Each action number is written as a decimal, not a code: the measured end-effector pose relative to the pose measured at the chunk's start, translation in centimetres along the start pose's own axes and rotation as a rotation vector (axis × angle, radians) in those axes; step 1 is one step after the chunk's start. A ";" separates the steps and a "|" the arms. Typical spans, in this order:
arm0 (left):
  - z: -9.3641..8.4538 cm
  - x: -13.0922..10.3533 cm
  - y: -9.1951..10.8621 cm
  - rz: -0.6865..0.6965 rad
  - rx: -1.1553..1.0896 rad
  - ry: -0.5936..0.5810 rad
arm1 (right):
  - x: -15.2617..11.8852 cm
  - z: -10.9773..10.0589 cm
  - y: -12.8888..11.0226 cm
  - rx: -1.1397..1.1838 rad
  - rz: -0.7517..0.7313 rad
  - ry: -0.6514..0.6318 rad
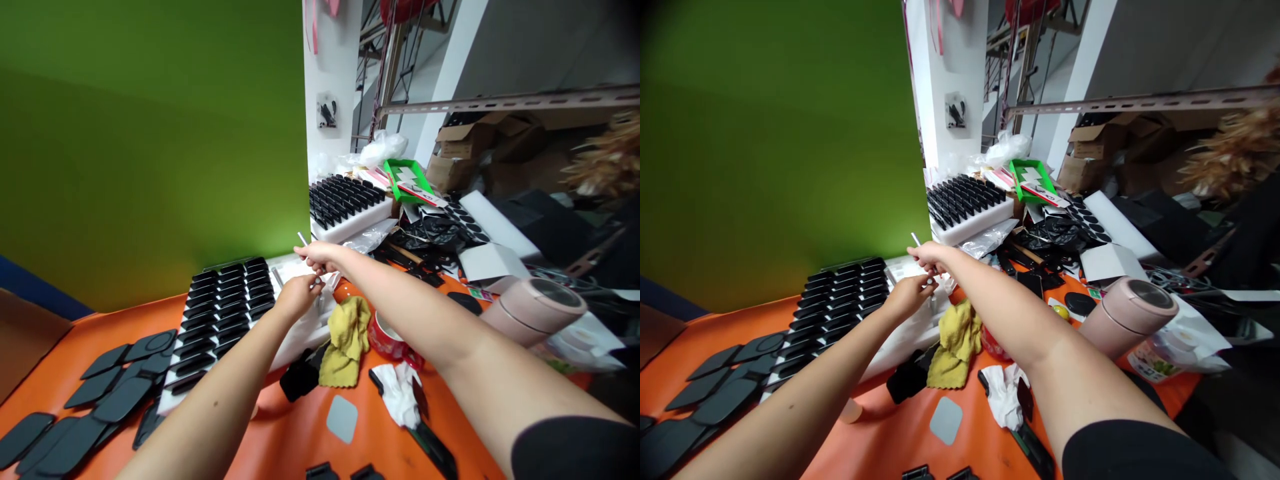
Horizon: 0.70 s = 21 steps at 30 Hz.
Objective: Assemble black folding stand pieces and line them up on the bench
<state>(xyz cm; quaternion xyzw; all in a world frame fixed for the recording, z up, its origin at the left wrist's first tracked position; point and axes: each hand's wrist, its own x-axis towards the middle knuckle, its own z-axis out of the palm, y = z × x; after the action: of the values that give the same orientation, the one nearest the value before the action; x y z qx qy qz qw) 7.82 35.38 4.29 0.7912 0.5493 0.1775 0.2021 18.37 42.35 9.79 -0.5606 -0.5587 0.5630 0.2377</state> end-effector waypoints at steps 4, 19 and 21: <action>-1.5 0.1 -0.5 -0.013 0.094 -0.011 | -0.1 -1.8 -0.7 -0.033 -0.090 0.097; -1.5 0.7 1.2 -0.047 0.186 -0.034 | -5.8 0.0 5.1 -0.031 -0.369 0.384; -1.6 0.6 1.0 -0.053 0.196 -0.033 | -5.1 0.9 4.6 0.037 -0.404 0.418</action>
<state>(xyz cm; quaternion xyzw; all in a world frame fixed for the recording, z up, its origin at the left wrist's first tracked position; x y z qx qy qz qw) 7.98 35.83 6.20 0.7951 0.5813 0.1043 0.1375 20.50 36.27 7.26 -0.5374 -0.5878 0.3866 0.4650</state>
